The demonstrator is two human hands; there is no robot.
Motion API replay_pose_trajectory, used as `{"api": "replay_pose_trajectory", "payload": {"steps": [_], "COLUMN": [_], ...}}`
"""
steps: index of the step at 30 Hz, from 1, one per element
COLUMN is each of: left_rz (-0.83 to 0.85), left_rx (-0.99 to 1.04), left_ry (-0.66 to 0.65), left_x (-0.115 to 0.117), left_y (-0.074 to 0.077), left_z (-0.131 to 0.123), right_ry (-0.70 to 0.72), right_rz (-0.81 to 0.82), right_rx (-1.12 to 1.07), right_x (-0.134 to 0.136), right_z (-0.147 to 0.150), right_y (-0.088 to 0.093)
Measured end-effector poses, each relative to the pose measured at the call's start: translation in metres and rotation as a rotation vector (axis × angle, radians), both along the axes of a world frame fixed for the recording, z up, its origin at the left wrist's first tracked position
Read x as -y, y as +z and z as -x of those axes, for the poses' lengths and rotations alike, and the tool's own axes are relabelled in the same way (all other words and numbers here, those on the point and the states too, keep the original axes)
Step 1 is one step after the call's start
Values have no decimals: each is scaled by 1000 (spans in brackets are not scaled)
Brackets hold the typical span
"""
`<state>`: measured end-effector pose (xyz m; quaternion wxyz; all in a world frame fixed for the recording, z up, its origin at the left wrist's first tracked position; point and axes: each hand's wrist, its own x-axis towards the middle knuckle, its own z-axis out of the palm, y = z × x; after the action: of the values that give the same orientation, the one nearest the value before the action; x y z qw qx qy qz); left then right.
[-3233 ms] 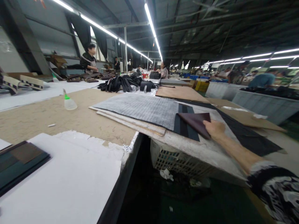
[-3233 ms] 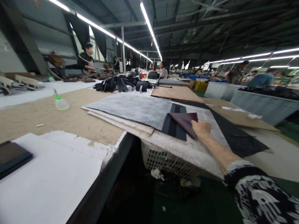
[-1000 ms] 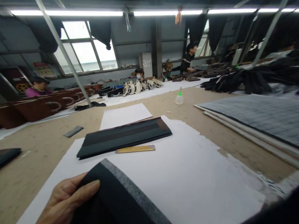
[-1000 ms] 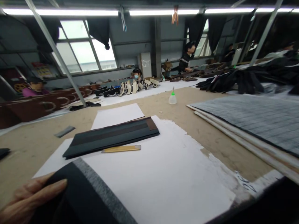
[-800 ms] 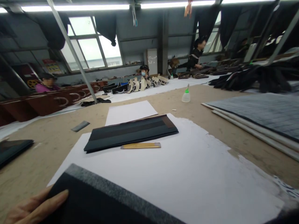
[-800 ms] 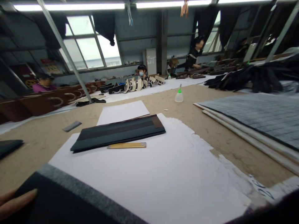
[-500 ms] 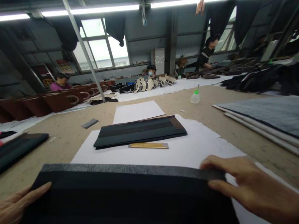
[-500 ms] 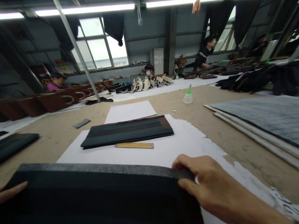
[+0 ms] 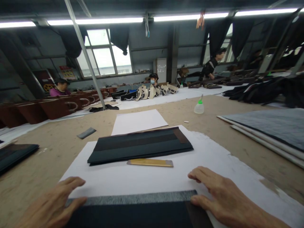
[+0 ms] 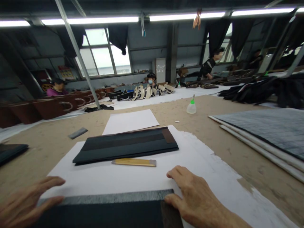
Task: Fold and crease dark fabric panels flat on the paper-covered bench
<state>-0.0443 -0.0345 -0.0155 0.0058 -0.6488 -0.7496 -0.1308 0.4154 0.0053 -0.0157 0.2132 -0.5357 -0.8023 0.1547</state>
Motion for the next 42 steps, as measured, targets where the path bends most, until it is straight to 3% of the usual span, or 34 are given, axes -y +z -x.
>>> {"api": "replay_pose_trajectory", "payload": {"steps": [3,7,12,16,22,28,36,42], "left_rz": [54,-45,-173,-199,-208,-286,-482,-560], "left_rx": [69,57,67,110,233,292,157,41], "left_ry": [-204,-392,-462,-507,-501,-481,-559,-642], "left_x": [-40,-109,-186,-220,-231,-233,-232,-233], "left_y": [17,32,25,14,0,-9,-21,-19], "left_z": [-48,-89,-115,-123,-120,-116,-114,-116], "right_ry": [-68,-81,-19,54,142,161,186,190], "right_rz": [-76,-282,-407,-462,-518,-616,-801,-952], "right_rx": [38,63,113,164,238,282,330,355], "right_x": [-27,-82,-150,-186,-212,-217,-217,-217], "right_z": [-11,-8,26,57,84,89,86,87], "right_y": [12,22,18,11,0,-7,-15,-19]}}
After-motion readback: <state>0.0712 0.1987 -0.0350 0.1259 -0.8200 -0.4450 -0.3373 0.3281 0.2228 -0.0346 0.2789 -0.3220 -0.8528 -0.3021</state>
